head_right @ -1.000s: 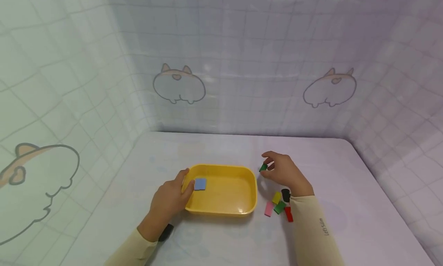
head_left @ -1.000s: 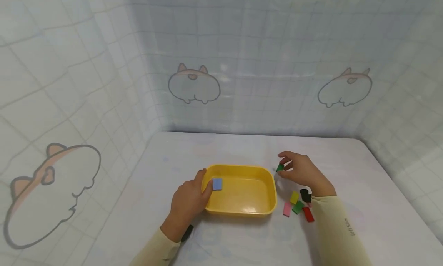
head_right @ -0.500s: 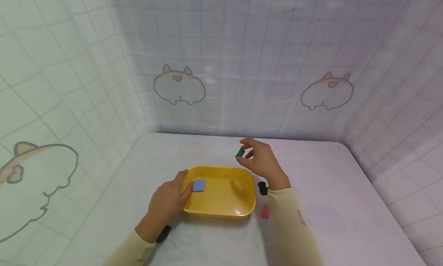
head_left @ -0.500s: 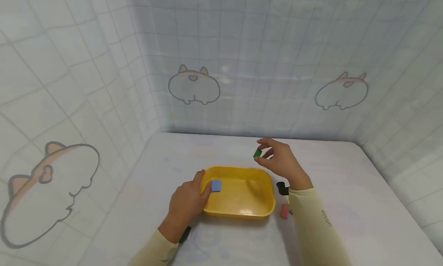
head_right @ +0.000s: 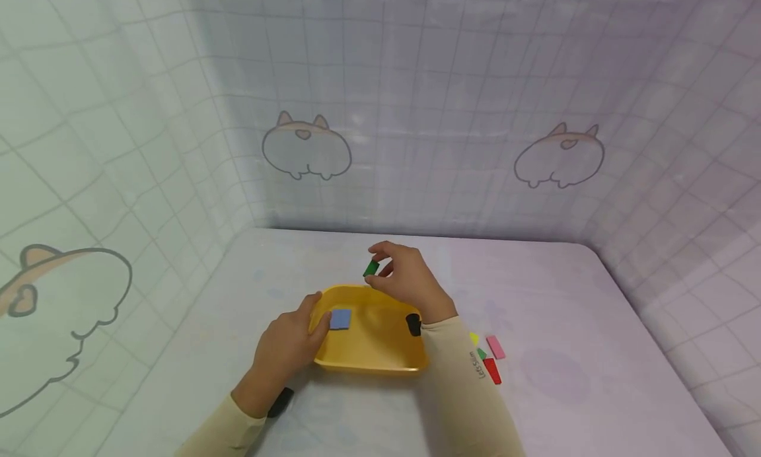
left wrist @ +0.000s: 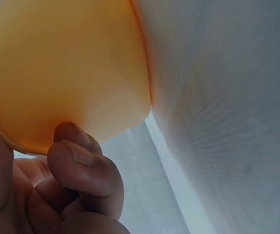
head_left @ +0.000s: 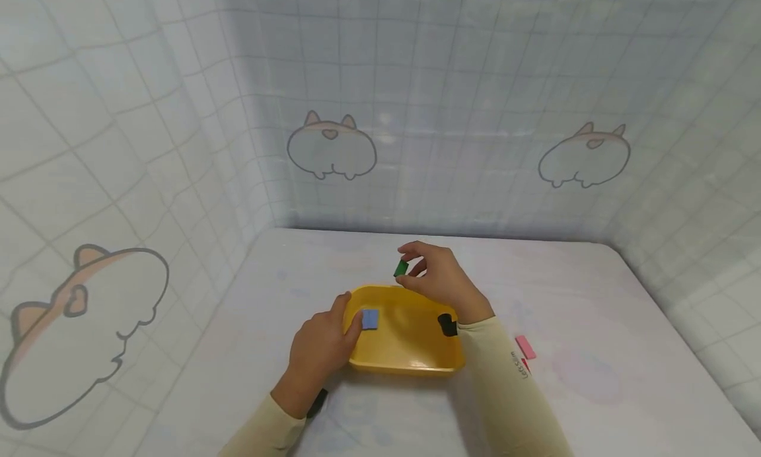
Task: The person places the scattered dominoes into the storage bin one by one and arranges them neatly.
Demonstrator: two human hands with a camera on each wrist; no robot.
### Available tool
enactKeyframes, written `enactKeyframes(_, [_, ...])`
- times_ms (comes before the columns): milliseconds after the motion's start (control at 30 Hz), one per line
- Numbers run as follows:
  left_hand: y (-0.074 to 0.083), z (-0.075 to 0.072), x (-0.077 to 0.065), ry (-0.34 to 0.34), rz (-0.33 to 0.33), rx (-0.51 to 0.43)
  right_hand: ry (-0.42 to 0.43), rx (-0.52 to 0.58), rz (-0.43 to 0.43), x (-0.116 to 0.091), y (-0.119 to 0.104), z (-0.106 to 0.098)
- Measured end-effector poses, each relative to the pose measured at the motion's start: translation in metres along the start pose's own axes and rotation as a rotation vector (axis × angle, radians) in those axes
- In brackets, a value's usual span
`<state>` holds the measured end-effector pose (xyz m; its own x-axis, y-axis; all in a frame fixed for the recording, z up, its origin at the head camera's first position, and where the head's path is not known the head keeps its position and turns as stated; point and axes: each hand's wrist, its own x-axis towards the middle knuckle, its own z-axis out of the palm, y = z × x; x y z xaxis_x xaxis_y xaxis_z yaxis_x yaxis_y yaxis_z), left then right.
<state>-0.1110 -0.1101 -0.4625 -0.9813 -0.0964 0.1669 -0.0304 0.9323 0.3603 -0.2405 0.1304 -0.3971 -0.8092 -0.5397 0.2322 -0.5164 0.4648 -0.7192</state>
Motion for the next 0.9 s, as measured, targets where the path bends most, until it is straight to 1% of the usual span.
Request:
enactKeyframes(167, [-0.001, -0.001, 0.0, 0.001, -0.003, -0.004, -0.065, -0.005, -0.01, 0.003, -0.003, 0.012])
enactKeyframes(300, [-0.001, 0.0, 0.0, -0.007, -0.003, -0.009, -0.081, -0.007, -0.017, 0.002, -0.003, 0.017])
enactKeyframes(433, [-0.002, 0.001, 0.0, 0.012, 0.015, -0.013, -0.102, 0.004, -0.029, 0.001, -0.003, 0.022])
enactKeyframes(600, [-0.002, 0.001, 0.001, 0.034, 0.028, -0.004, -0.154, 0.001, -0.058, 0.003, 0.001, 0.029])
enactKeyframes(733, [-0.001, 0.002, 0.002, 0.037, 0.033, -0.01, -0.196, -0.034, -0.052, 0.005, 0.004, 0.033])
enactKeyframes(900, [0.001, 0.003, 0.003, 0.025, 0.027, -0.01, -0.211, -0.081, -0.048, 0.006, 0.005, 0.035])
